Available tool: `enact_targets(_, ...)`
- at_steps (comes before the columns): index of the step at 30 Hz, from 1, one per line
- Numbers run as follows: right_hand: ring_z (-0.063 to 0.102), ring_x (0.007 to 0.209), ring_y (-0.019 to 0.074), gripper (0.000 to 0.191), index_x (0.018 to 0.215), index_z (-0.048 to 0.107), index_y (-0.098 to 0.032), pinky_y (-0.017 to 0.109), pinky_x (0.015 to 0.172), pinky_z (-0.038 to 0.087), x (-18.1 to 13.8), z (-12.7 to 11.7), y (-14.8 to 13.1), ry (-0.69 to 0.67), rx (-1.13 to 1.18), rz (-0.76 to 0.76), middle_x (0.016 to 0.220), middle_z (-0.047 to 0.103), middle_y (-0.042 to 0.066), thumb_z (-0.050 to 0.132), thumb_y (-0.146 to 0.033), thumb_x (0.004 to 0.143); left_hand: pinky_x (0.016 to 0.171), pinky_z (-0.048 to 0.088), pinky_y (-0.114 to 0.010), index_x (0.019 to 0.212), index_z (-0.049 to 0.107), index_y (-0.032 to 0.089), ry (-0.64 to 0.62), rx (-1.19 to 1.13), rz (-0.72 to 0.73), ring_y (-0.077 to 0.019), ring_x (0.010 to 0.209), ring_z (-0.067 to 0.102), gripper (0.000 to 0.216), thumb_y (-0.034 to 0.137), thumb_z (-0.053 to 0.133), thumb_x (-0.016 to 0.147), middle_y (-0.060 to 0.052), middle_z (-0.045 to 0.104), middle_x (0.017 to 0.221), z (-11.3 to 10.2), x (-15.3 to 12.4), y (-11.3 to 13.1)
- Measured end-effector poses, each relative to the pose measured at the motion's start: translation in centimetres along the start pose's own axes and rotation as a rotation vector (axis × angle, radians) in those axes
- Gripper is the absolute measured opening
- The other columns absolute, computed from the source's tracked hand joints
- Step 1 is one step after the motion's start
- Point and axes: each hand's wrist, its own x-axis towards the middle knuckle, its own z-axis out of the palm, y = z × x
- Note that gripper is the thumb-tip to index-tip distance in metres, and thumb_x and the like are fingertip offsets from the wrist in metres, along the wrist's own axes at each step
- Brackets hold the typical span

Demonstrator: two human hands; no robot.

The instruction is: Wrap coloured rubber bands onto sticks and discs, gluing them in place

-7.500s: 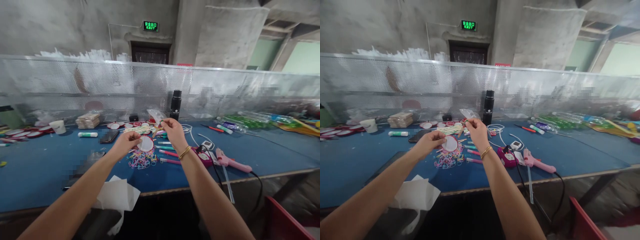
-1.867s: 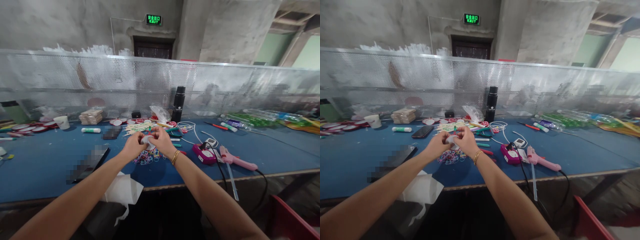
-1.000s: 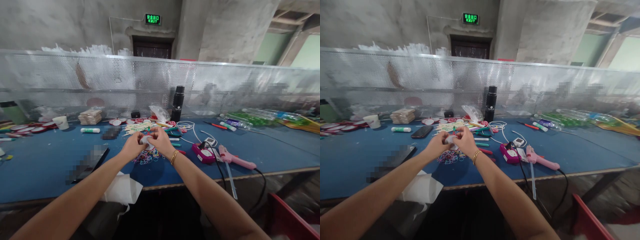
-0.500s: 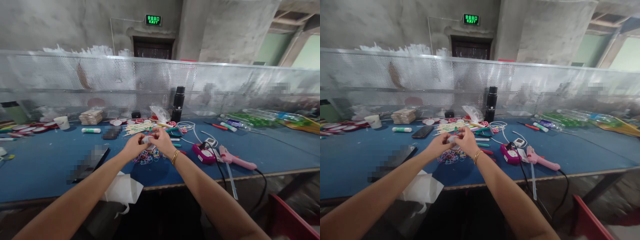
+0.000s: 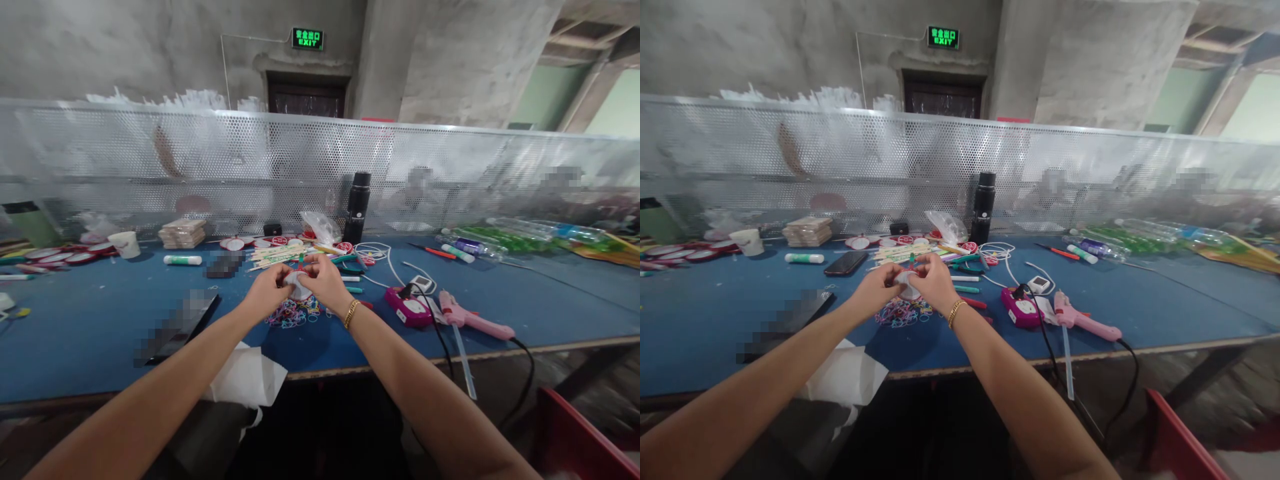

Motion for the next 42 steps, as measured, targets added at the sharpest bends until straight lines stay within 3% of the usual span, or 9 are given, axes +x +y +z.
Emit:
enact_targets(11,0.063,0.074,0.0154,0.04,0.105,0.052,-0.018,0.032,0.074,0.051,-0.07,0.18,0.15,-0.011,-0.009,-0.005,0.081,0.065,0.0,0.066,-0.027,0.068,0.062,0.041,-0.026,0.087,0.057,0.018,0.017,0.027,-0.031,-0.0142,0.066,0.055,0.024,0.021,0.062,0.064,0.002,0.062,0.073,-0.12,-0.09,0.56)
enact_targets(21,0.064,0.078,0.0167,0.04,0.104,0.051,-0.018,0.033,0.075,0.052,-0.03,0.5,0.32,-0.015,-0.002,-0.023,0.086,0.064,0.001,0.067,-0.025,0.067,0.057,0.041,-0.026,0.085,0.056,0.018,0.027,-0.114,-0.126,-0.0138,0.061,0.056,0.029,0.021,0.068,0.059,0.003,0.064,0.067,-0.34,-0.01,0.3)
enact_targets(32,0.065,0.077,0.0178,0.036,0.102,0.05,-0.019,0.034,0.073,0.052,-0.33,0.76,-0.22,-0.06,-0.032,-0.053,0.089,0.065,0.001,0.06,-0.017,0.067,0.059,0.042,-0.028,0.087,0.055,0.018,0.107,-0.062,-0.105,-0.016,0.062,0.058,0.03,0.025,0.068,0.061,0.001,0.065,0.071,-0.49,-0.02,0.11)
enact_targets(42,0.061,0.067,0.0165,0.035,0.102,0.051,-0.019,0.031,0.065,0.05,-0.18,0.54,0.37,-0.068,-0.049,-0.043,0.076,0.063,-0.002,0.06,-0.021,0.068,0.058,0.041,-0.026,0.084,0.056,0.019,0.103,-0.026,-0.124,-0.0147,0.06,0.057,0.028,0.027,0.068,0.061,0.003,0.063,0.066,-0.5,-0.08,0.43)
